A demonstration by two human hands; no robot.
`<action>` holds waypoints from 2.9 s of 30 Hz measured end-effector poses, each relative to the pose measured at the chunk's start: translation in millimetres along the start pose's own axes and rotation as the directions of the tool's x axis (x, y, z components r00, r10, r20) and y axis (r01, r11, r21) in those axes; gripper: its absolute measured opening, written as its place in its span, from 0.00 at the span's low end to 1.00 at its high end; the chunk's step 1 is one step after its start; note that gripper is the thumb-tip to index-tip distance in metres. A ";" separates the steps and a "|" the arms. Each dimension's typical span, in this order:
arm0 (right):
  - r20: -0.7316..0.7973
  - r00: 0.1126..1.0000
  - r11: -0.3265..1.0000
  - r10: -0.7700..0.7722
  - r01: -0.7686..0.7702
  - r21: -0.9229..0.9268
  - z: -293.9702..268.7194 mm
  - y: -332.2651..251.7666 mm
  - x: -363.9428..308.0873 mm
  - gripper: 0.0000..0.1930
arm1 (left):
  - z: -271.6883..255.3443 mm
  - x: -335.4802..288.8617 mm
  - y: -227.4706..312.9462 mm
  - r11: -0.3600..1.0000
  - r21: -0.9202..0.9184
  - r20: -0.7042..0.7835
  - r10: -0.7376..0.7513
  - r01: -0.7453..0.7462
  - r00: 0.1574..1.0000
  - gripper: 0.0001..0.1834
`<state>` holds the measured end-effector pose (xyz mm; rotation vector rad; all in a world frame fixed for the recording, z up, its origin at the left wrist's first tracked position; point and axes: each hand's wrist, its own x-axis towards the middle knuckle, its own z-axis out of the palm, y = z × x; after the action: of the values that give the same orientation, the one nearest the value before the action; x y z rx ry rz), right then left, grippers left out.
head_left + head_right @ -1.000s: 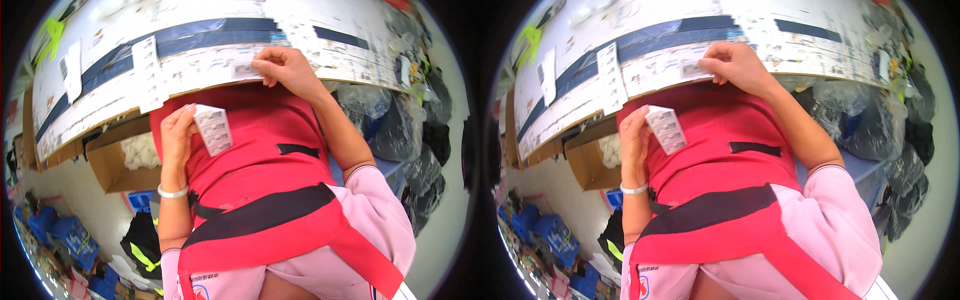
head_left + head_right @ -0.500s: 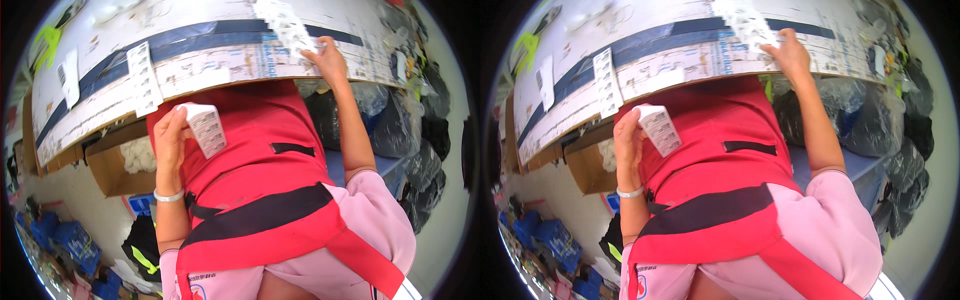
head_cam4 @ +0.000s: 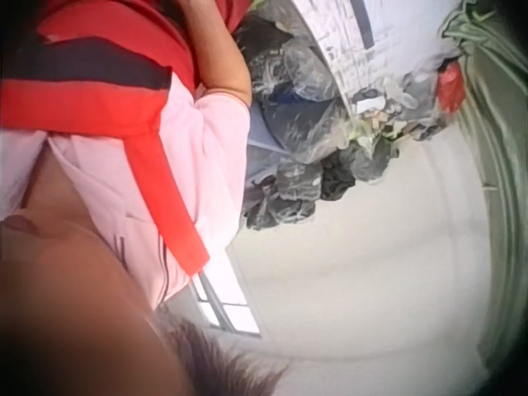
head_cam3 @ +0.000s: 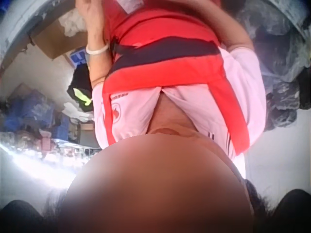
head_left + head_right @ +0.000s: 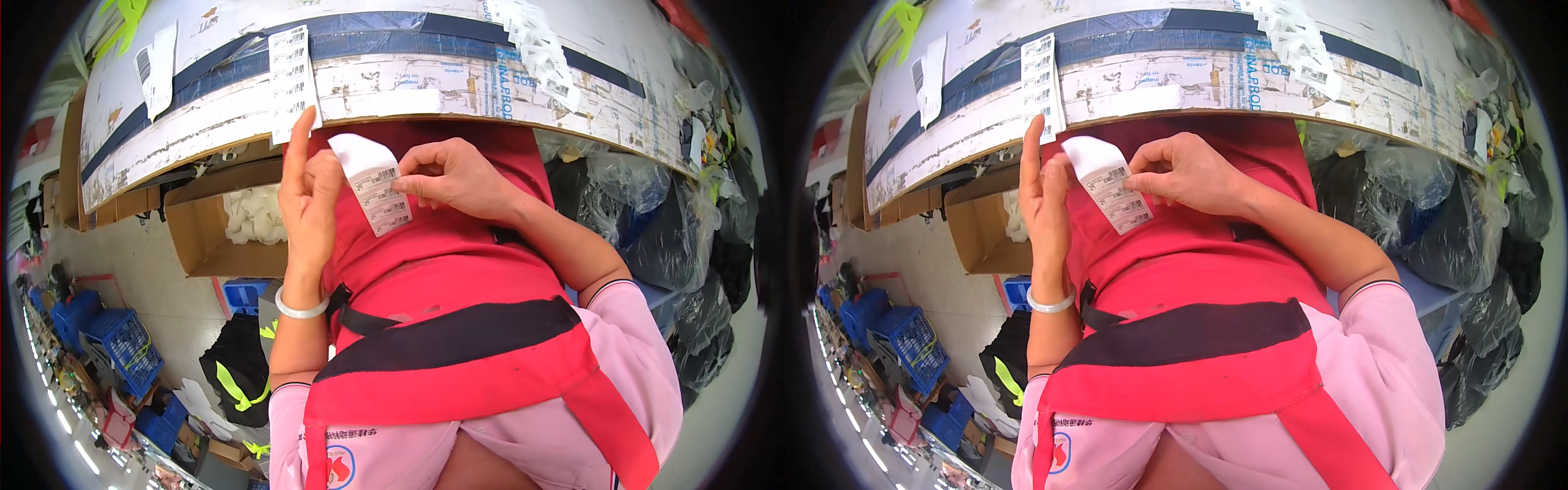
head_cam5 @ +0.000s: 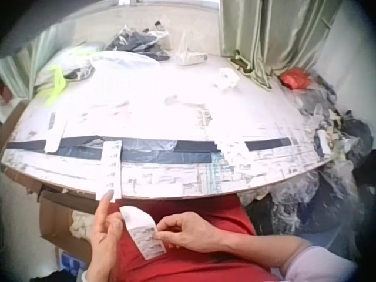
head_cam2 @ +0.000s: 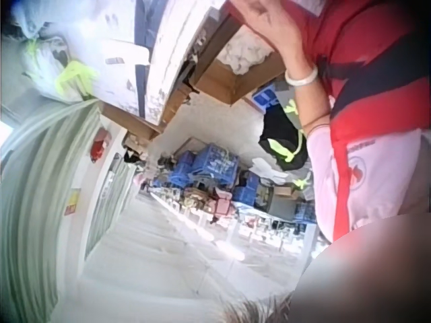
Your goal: Apply size or identification stickers to product tags on manufactured sports or recreation goods.
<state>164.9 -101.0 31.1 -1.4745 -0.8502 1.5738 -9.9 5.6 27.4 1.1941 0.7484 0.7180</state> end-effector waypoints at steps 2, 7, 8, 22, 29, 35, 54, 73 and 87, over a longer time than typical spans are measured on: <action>0.020 1.000 1.000 0.003 -0.003 -0.010 2.1 0.0 -0.8 0.06 | 1.2 -2.6 4.8 0.977 0.104 0.202 0.161 -0.185 0.966 0.19; -0.053 0.998 0.986 -0.037 0.045 0.159 6.3 2.8 -2.4 0.07 | -16.2 7.9 -2.2 0.958 0.205 0.375 -0.268 0.202 0.887 0.16; -0.053 0.998 0.986 -0.035 0.043 0.161 6.4 4.5 -1.5 0.07 | -17.3 8.1 -5.0 0.957 0.205 0.375 -0.270 0.204 0.887 0.16; -0.249 0.941 0.964 -0.228 0.182 -0.195 -19.4 -14.9 17.4 0.05 | -18.2 16.8 -33.0 0.955 -0.014 0.405 -0.265 0.296 0.875 0.18; -0.329 0.937 0.985 -0.115 0.065 -0.160 -59.6 -7.9 37.4 0.09 | -16.2 15.3 -40.7 0.965 0.028 0.311 -0.256 0.261 0.915 0.21; -0.321 0.940 0.981 -0.113 0.056 -0.184 -58.4 -10.3 44.2 0.09 | -16.2 16.2 -41.4 0.966 0.030 0.284 -0.254 0.256 0.925 0.20; -0.322 0.942 0.969 -0.098 0.016 -0.247 -59.2 -7.9 50.8 0.09 | -12.6 13.4 -41.3 0.961 0.010 0.250 -0.272 0.278 0.929 0.23; -0.321 0.940 0.954 -0.120 0.020 -0.299 -57.3 -8.4 50.3 0.09 | -8.1 15.7 -38.2 0.944 -0.028 0.247 -0.313 0.329 0.917 0.26; -0.783 0.570 0.943 -0.249 -0.043 -0.331 -184.1 18.5 -55.4 0.10 | -12.8 9.1 -34.0 0.926 -0.208 0.286 -0.249 0.314 0.925 0.21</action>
<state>345.9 -167.5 22.6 -2.0736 -0.5988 0.4881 -12.1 12.6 -9.4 0.9006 0.5794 0.3925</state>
